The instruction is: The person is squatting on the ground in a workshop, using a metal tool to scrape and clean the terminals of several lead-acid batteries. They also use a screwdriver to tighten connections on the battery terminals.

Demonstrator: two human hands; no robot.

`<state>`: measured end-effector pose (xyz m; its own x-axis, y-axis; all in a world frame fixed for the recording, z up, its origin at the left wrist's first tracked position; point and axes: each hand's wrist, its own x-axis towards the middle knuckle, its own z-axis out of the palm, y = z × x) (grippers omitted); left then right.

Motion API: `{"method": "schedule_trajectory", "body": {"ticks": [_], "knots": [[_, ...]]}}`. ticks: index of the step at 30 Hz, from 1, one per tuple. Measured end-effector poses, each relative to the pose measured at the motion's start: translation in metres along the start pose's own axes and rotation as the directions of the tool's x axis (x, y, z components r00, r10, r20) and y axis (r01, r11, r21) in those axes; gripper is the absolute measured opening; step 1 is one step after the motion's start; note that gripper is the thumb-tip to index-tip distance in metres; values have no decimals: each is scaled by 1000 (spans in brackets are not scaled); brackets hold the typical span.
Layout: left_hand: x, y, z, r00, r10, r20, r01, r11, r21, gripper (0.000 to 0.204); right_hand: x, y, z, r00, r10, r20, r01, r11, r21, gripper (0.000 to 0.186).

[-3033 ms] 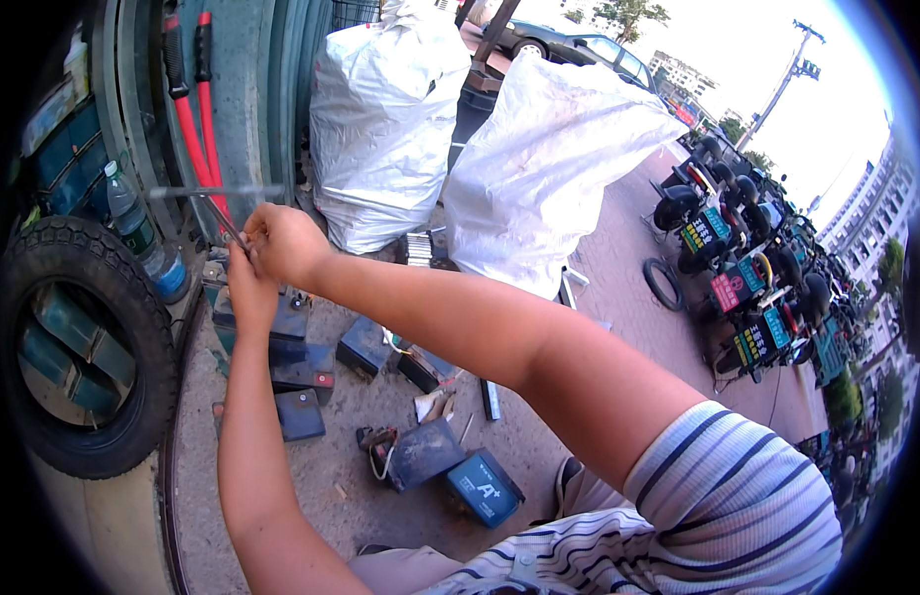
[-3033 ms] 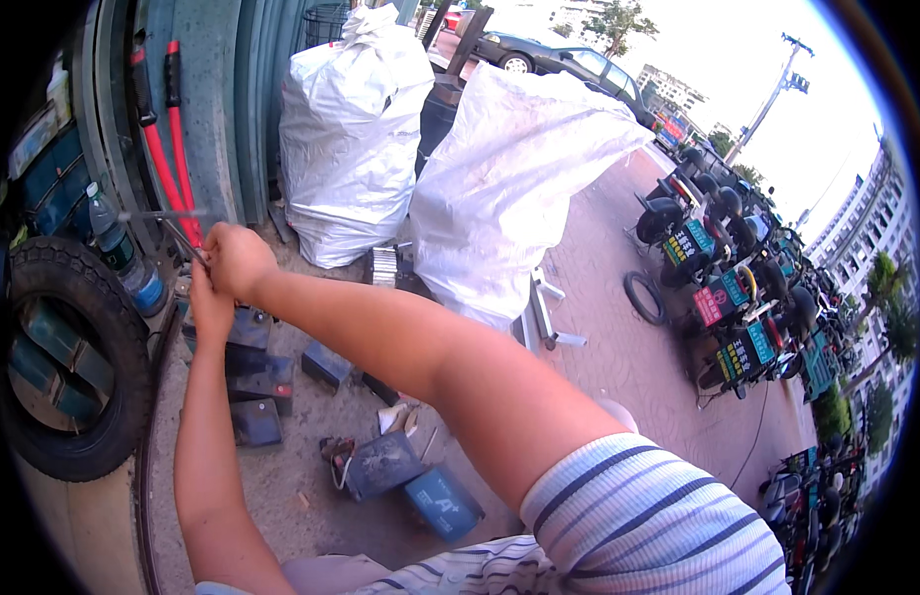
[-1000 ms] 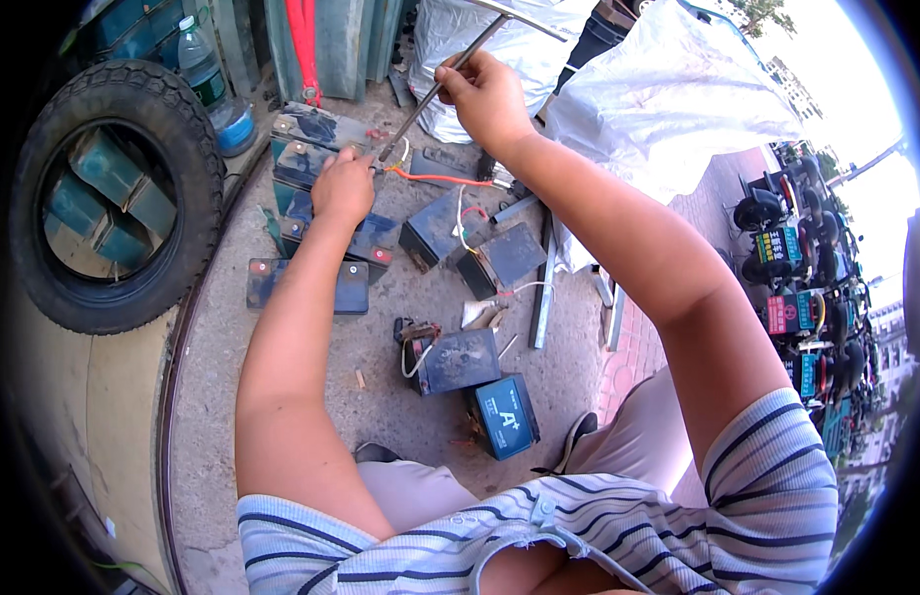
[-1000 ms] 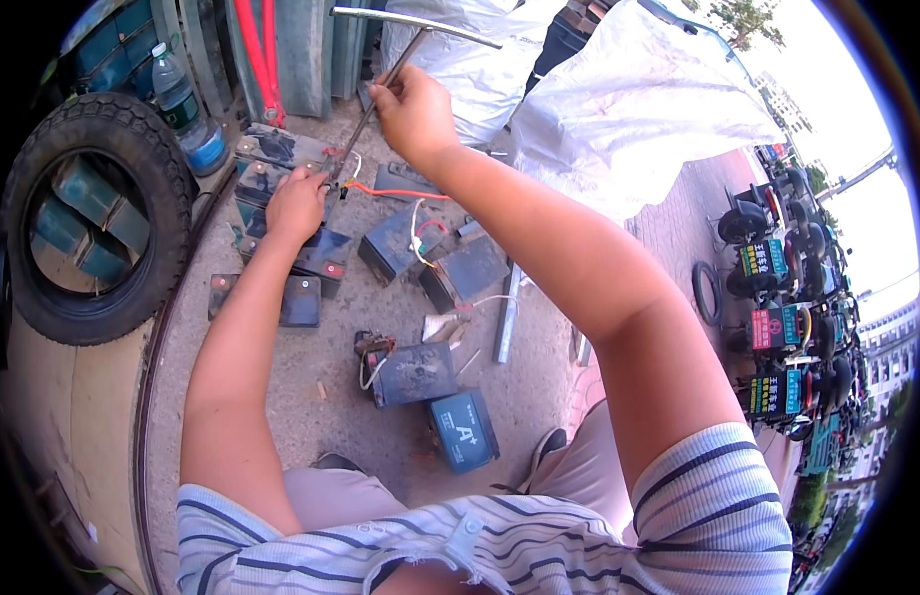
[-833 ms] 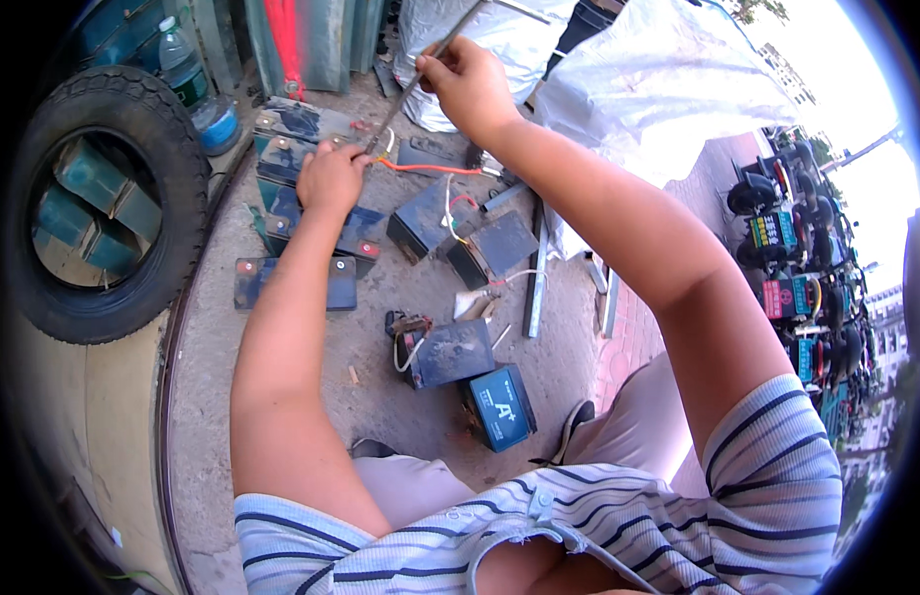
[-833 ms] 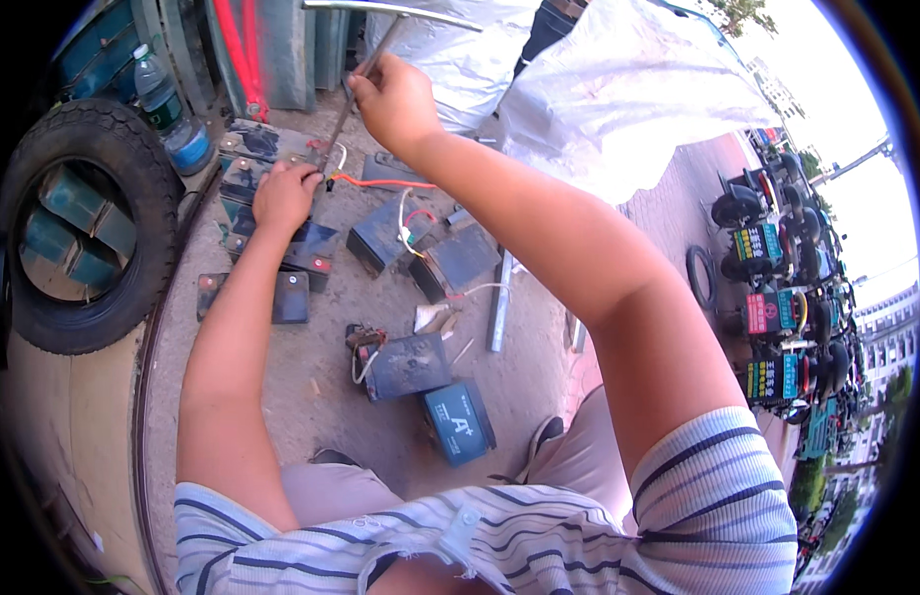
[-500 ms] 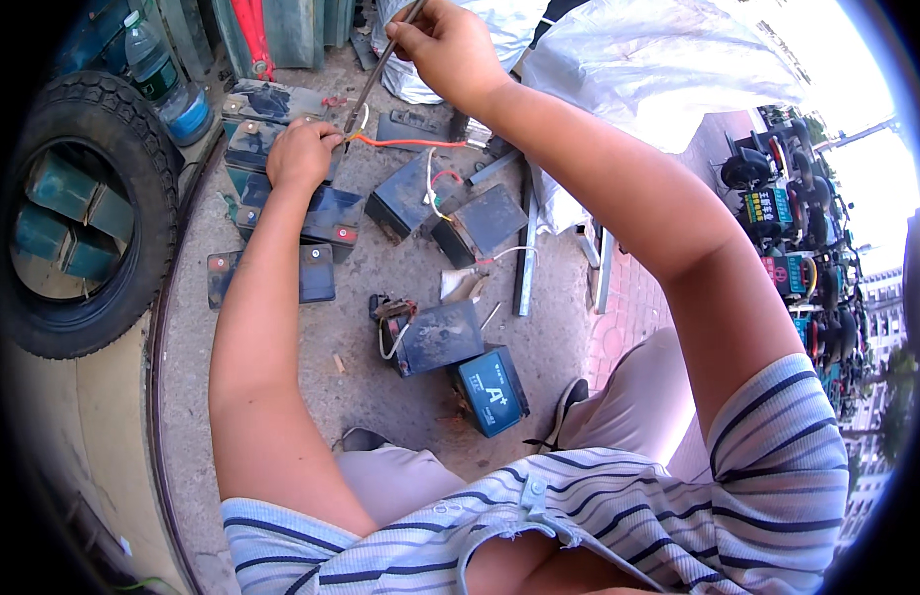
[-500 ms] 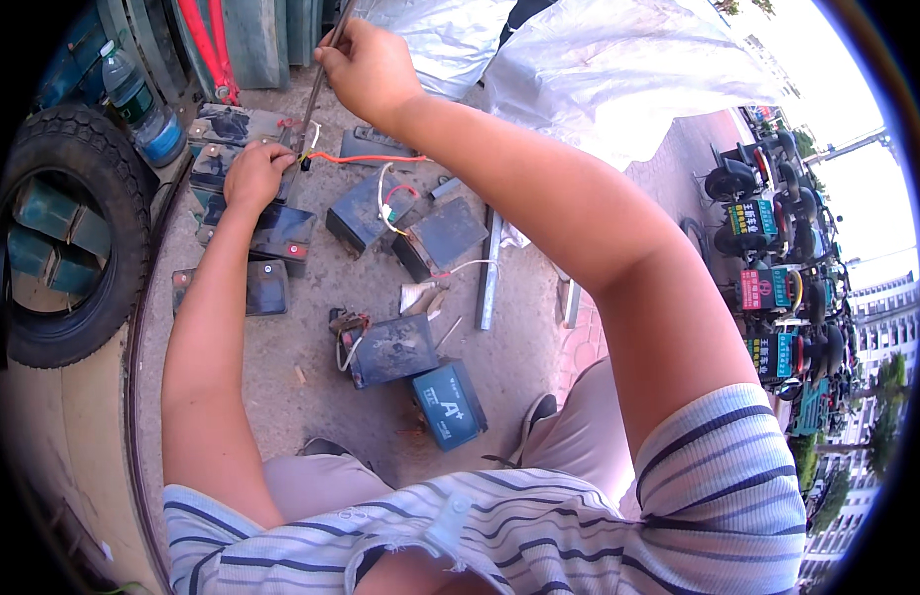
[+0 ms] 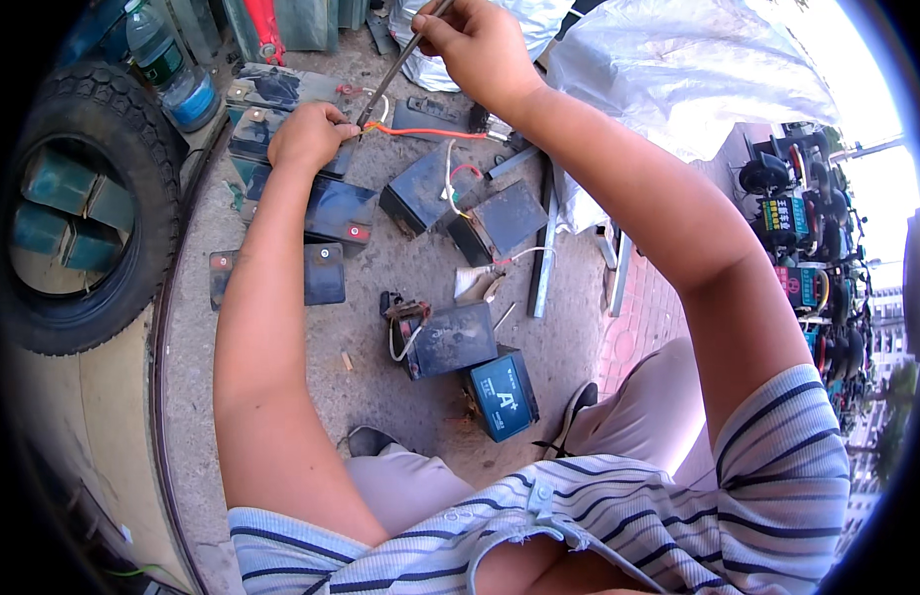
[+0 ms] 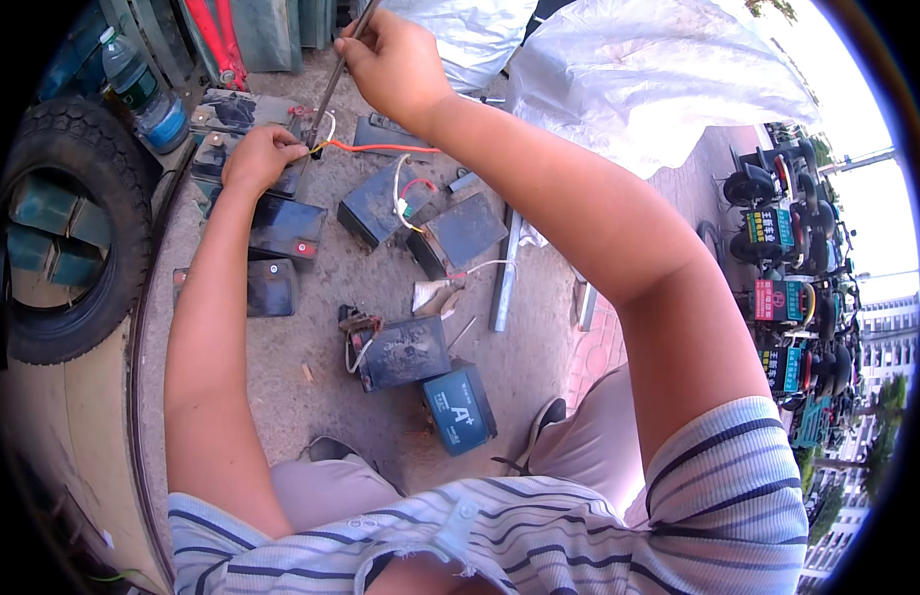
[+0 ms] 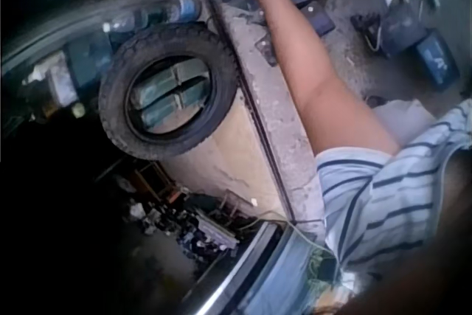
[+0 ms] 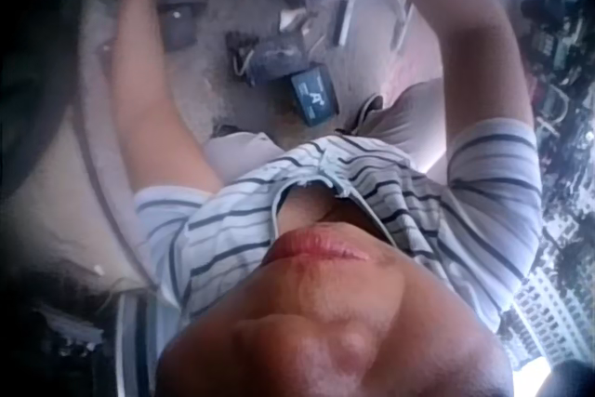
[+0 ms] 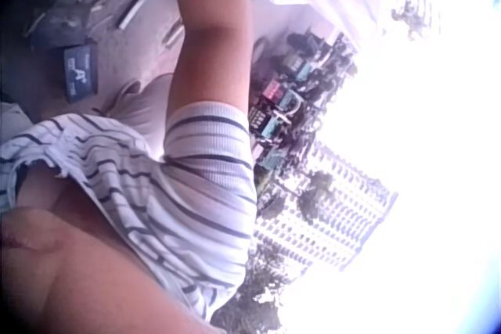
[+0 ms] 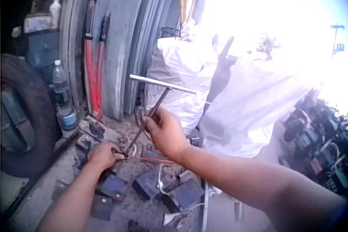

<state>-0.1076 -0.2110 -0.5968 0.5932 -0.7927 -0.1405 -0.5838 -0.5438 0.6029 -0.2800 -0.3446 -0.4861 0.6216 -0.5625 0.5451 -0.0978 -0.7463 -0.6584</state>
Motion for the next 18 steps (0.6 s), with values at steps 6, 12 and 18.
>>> {"method": "schedule_trajectory", "body": {"ticks": [6,12,18], "knots": [[-5,13,4,997,14,-77,5,971,238,40,3,2,-1,991,103,88,-117,979,167,20],[-16,10,11,963,131,-234,-79,973,217,37,4,-7,1,992,108,67,-108,994,-5,19],[-4,-21,4,960,227,-162,-238,970,-51,20,1,-14,6,998,56,24,-58,995,85,19]]}}
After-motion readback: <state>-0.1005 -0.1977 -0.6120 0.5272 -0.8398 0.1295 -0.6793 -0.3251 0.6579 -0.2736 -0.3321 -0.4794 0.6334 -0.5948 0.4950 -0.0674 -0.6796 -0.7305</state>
